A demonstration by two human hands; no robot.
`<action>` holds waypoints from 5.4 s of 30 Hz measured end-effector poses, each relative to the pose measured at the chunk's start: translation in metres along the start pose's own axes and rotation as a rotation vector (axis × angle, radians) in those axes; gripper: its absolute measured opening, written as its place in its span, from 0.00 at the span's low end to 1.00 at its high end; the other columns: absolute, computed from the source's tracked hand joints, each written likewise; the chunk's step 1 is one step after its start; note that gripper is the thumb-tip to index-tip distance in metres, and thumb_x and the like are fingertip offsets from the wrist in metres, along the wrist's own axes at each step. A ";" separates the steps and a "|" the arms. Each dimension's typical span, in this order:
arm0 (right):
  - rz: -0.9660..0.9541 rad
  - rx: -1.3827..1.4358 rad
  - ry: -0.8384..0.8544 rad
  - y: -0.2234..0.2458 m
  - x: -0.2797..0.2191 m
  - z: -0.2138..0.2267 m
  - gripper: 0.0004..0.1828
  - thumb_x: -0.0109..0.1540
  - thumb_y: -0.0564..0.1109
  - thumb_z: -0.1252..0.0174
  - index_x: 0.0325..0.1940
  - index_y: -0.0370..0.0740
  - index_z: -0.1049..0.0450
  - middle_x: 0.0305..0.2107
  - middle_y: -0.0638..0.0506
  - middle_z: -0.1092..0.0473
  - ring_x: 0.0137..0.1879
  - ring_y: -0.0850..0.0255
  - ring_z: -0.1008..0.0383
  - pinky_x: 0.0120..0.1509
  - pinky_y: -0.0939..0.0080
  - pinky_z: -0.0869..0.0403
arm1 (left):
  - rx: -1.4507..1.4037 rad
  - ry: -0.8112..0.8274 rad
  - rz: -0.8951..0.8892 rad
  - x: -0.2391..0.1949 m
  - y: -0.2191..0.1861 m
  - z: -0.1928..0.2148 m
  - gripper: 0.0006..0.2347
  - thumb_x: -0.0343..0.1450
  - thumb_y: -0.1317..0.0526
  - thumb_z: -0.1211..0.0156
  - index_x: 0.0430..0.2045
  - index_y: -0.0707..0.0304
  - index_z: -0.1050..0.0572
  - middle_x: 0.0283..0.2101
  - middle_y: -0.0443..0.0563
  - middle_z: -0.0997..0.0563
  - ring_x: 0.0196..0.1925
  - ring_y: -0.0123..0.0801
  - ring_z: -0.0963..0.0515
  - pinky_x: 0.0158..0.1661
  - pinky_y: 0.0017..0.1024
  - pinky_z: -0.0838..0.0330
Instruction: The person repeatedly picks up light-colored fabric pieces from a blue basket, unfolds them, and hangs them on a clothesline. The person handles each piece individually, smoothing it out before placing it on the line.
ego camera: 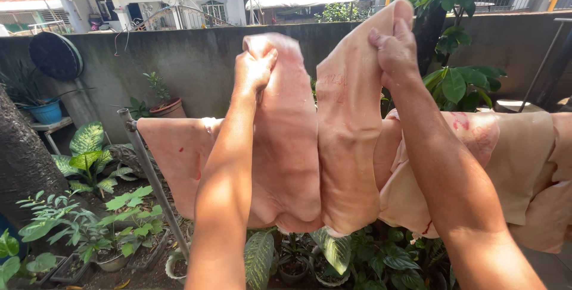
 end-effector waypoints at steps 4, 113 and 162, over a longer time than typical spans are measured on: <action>-0.096 -0.369 -0.035 -0.043 0.025 0.024 0.25 0.63 0.34 0.44 0.65 0.38 0.37 0.48 0.47 0.28 0.49 0.60 0.24 0.50 0.58 0.21 | 0.462 0.063 0.061 0.010 0.047 0.005 0.15 0.66 0.58 0.27 0.36 0.74 0.19 0.38 0.67 0.16 0.42 0.42 0.15 0.42 0.35 0.24; -0.755 -1.172 -0.030 0.111 -0.605 0.357 0.25 0.60 0.44 0.33 0.59 0.33 0.27 0.50 0.42 0.26 0.49 0.51 0.22 0.52 0.53 0.23 | 0.130 1.271 0.392 -0.654 0.090 -0.325 0.21 0.69 0.54 0.37 0.57 0.58 0.26 0.37 0.51 0.13 0.40 0.37 0.13 0.42 0.35 0.21; -1.341 -0.207 -0.700 0.025 -0.777 0.767 0.27 0.58 0.43 0.36 0.62 0.42 0.28 0.46 0.58 0.24 0.39 0.72 0.28 0.38 0.68 0.26 | -0.325 0.833 1.445 -0.899 0.312 -0.632 0.30 0.72 0.61 0.37 0.67 0.80 0.40 0.64 0.66 0.28 0.63 0.44 0.27 0.60 0.37 0.32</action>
Point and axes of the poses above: each hand's wrist, its own x-axis towards the middle knuckle, its own z-axis out of the back of the hand, y = z × x, the point moved 4 cm from there along x, towards the middle knuckle
